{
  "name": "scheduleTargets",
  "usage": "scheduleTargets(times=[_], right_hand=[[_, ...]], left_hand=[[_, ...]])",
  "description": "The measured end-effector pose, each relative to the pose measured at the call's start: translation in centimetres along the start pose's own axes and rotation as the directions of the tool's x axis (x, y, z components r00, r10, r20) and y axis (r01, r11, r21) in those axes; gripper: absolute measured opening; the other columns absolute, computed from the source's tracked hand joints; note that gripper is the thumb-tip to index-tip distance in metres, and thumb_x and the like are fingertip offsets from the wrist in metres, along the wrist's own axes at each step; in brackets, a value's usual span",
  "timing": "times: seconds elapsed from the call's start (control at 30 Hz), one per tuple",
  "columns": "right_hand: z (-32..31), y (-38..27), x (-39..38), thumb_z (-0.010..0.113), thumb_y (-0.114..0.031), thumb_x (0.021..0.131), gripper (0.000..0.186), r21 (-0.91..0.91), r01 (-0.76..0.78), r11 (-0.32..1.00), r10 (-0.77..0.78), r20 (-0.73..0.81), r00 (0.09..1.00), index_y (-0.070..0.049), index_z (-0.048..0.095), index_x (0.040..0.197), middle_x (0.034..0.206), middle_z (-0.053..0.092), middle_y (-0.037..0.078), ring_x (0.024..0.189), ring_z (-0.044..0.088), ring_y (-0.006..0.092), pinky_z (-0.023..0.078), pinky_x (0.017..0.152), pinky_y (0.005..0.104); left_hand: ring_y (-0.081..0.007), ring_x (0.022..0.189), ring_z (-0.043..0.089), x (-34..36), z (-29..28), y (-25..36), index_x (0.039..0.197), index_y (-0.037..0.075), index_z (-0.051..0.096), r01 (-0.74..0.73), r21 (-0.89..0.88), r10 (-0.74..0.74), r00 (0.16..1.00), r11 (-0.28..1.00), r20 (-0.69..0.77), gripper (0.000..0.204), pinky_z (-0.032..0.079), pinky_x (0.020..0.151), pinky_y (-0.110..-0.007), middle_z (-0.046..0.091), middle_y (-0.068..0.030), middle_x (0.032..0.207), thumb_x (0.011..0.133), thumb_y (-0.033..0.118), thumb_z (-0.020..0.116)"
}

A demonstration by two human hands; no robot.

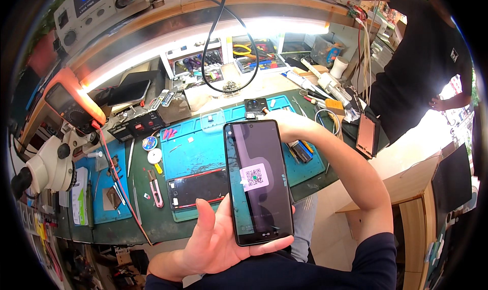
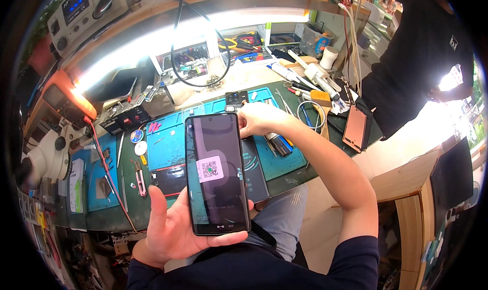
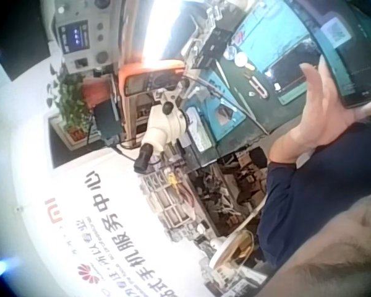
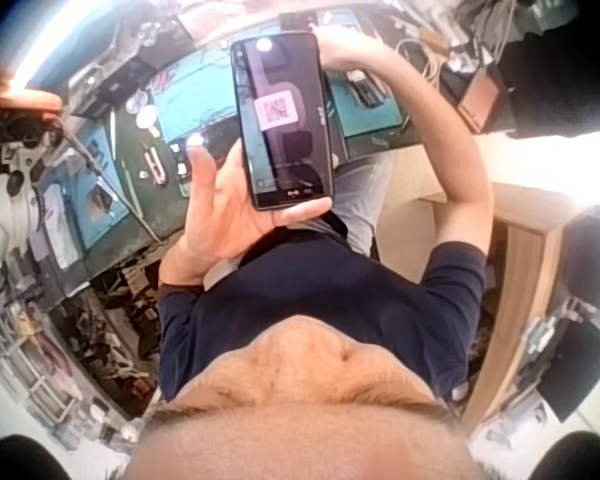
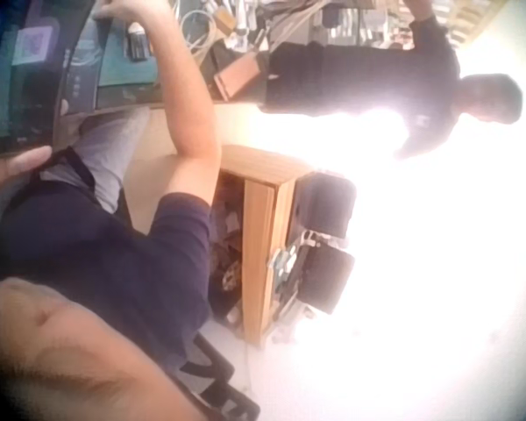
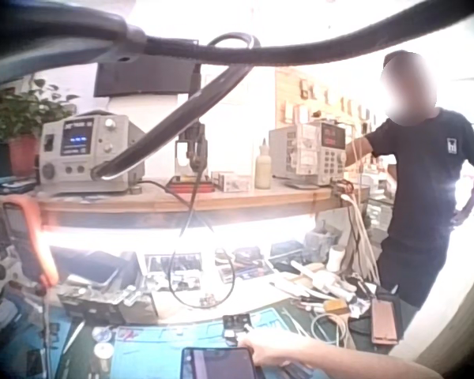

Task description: The person applies a thin bead of adhesive along the perimeter of a disassembled smartphone frame using a syringe. They then pick up a separate smartphone and use its camera to photograph the work area and the phone being repaired.

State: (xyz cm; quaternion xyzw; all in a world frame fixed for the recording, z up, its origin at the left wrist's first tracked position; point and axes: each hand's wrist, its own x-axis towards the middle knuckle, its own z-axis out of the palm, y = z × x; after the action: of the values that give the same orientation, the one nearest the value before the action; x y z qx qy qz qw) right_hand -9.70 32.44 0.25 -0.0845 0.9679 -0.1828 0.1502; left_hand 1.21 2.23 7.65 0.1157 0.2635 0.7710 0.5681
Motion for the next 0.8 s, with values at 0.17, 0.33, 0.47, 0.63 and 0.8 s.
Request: scheduleTargets(times=[0.17,0.33,0.47,0.63,0.8], right_hand=[[-0.6,-0.6,-0.7,0.079,-0.030,0.082,0.025,0.044,-0.006,0.999,0.006,-0.003,1.000,-0.007,0.075,0.092,0.091,0.076,0.010,0.089,0.072,0.0244,0.055,0.079,0.0364],[-1.2,-2.1,-1.7,0.073,-0.029,0.088,0.025,0.023,-0.068,0.997,0.070,-0.072,0.995,-0.008,0.073,0.101,0.098,0.074,0.011,0.096,0.071,0.0270,0.055,0.084,0.0397],[2.7,-5.4,-6.0,0.069,-0.034,0.094,0.032,-0.147,-0.065,0.987,-0.021,-0.516,0.856,-0.008,0.065,0.112,0.096,0.069,0.011,0.092,0.068,0.0308,0.055,0.076,0.0434],[6.3,-10.9,-13.0,0.072,-0.057,0.084,0.085,-0.278,-0.143,0.950,-0.014,-0.495,0.869,0.006,0.051,0.137,0.110,0.058,0.018,0.100,0.062,0.0298,0.056,0.074,0.0367],[7.4,-12.7,-13.0,0.074,-0.055,0.083,0.096,-0.285,-0.244,0.927,0.100,-0.437,0.894,0.008,0.040,0.147,0.128,0.052,0.026,0.111,0.057,0.0370,0.056,0.084,0.0400]], left_hand=[[-0.0435,0.153,0.019,0.0,0.2,0.2,0.163,0.015,0.001,-0.007,0.006,0.007,1.000,1.000,-0.012,0.110,0.027,0.118,-0.067,0.018,-0.0191,0.166,0.086,0.086,0.036],[-0.0460,0.150,0.025,-0.2,-0.4,-0.1,0.163,0.015,0.005,-0.076,0.051,0.079,0.995,0.996,-0.058,0.108,0.034,0.112,-0.070,0.022,-0.0204,0.164,0.087,0.086,0.036],[-0.0494,0.146,0.033,-2.4,-2.7,-0.5,0.162,0.015,0.009,-0.173,0.196,0.207,0.964,0.965,-0.169,0.104,0.044,0.102,-0.073,0.027,-0.0223,0.162,0.088,0.085,0.033],[-0.0470,0.141,0.041,-4.3,-6.3,-1.5,0.161,0.012,0.010,-0.264,0.275,0.335,0.908,0.924,-0.254,0.100,0.053,0.096,-0.068,0.034,-0.0231,0.159,0.093,0.082,0.031],[-0.0476,0.142,0.040,-5.5,-7.8,-2.3,0.162,0.013,0.008,-0.307,0.231,0.361,0.900,0.923,-0.243,0.098,0.052,0.098,-0.068,0.031,-0.0225,0.161,0.095,0.080,0.031]])
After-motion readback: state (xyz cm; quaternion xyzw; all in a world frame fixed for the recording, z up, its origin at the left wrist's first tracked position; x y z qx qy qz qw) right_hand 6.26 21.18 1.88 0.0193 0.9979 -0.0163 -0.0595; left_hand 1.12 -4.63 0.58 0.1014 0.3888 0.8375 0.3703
